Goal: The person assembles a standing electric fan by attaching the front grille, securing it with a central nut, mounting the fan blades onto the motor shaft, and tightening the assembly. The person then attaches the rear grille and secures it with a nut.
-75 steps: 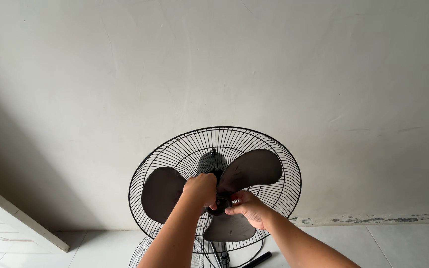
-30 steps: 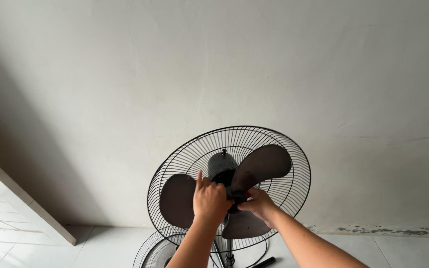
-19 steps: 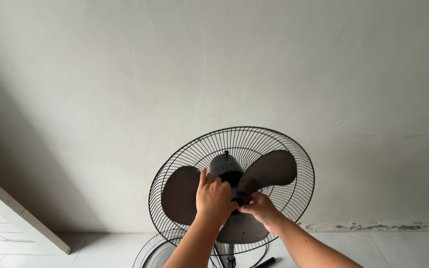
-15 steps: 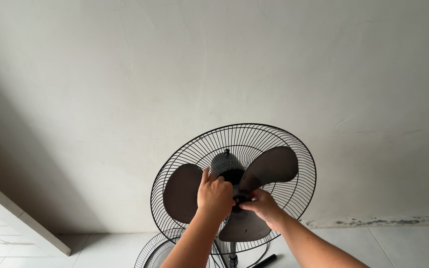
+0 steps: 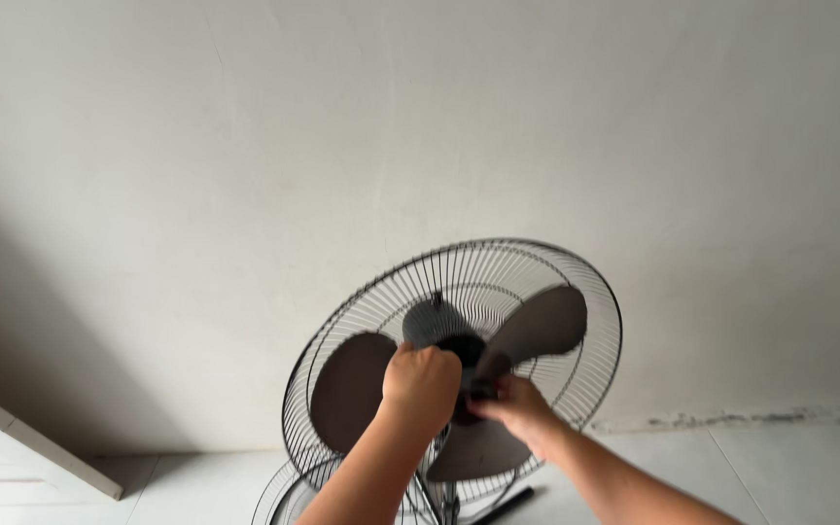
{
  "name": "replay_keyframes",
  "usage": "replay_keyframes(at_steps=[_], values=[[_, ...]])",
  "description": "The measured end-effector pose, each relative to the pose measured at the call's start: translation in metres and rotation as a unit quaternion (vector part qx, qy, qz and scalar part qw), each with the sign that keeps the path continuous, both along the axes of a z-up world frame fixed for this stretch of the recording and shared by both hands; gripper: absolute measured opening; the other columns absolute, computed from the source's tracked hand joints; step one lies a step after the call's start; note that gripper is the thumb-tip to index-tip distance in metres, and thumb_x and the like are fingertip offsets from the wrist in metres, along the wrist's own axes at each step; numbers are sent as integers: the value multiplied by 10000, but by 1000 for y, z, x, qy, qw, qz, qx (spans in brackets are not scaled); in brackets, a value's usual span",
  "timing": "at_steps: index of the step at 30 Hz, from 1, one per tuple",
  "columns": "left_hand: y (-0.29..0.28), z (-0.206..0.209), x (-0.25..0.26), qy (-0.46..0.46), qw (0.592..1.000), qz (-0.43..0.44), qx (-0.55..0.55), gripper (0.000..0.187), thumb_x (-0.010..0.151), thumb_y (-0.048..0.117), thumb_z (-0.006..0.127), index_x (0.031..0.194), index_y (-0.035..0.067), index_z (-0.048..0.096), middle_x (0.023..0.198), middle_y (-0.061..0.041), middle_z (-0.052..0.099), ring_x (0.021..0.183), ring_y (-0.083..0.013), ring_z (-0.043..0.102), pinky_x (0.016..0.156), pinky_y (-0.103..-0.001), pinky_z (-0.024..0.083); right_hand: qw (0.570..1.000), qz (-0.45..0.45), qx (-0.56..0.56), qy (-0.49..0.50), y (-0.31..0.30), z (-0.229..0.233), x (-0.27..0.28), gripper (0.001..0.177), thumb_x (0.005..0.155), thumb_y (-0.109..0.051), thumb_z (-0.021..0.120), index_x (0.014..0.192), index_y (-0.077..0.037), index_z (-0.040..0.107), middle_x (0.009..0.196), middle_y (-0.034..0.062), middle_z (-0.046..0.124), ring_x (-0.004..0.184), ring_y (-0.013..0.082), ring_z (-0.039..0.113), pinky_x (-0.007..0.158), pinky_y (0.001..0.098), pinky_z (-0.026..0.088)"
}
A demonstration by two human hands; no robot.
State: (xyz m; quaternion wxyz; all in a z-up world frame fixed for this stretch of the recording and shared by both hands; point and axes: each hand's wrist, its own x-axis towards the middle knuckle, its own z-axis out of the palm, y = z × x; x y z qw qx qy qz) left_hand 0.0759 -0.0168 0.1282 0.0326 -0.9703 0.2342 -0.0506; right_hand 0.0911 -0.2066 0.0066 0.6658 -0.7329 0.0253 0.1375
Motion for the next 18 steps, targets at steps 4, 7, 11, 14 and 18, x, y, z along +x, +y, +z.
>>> replay_keyframes(at_steps=[4,7,11,14,18], values=[[-3,19,15,50,997,33,-46,97,830,93,706,922,76,731,963,-140,749,944,-326,732,806,-392,600,999,7,37,19,0,-5,-5,413,714,-166,878,1074,-55,709,998,53,768,966,154,689,888,308,527],[-8,26,28,63,992,41,-104,111,842,56,669,930,59,737,999,-182,741,970,-357,735,778,-422,613,998,14,52,17,-2,-7,-4,414,724,-154,885,1083,-49,707,1007,45,759,973,154,678,893,312,513],[-13,27,37,96,983,51,-150,145,843,19,646,965,26,723,1029,-224,731,986,-404,720,801,-456,607,997,31,69,23,-5,-6,-7,415,733,-170,875,1098,-63,708,1023,16,755,1001,134,667,929,297,492],[-16,25,39,149,970,99,-164,177,835,-7,649,999,23,708,1056,-230,713,997,-417,705,792,-478,607,994,45,91,30,-5,-1,-8,417,738,-198,874,1096,-70,704,1022,-4,746,1006,127,651,941,299,486],[-13,22,38,200,954,143,-172,184,831,-39,650,999,10,707,1037,-235,733,991,-405,719,790,-454,616,998,37,46,36,-2,7,-13,403,762,-226,875,1082,-54,699,990,20,738,987,148,653,924,308,496]])
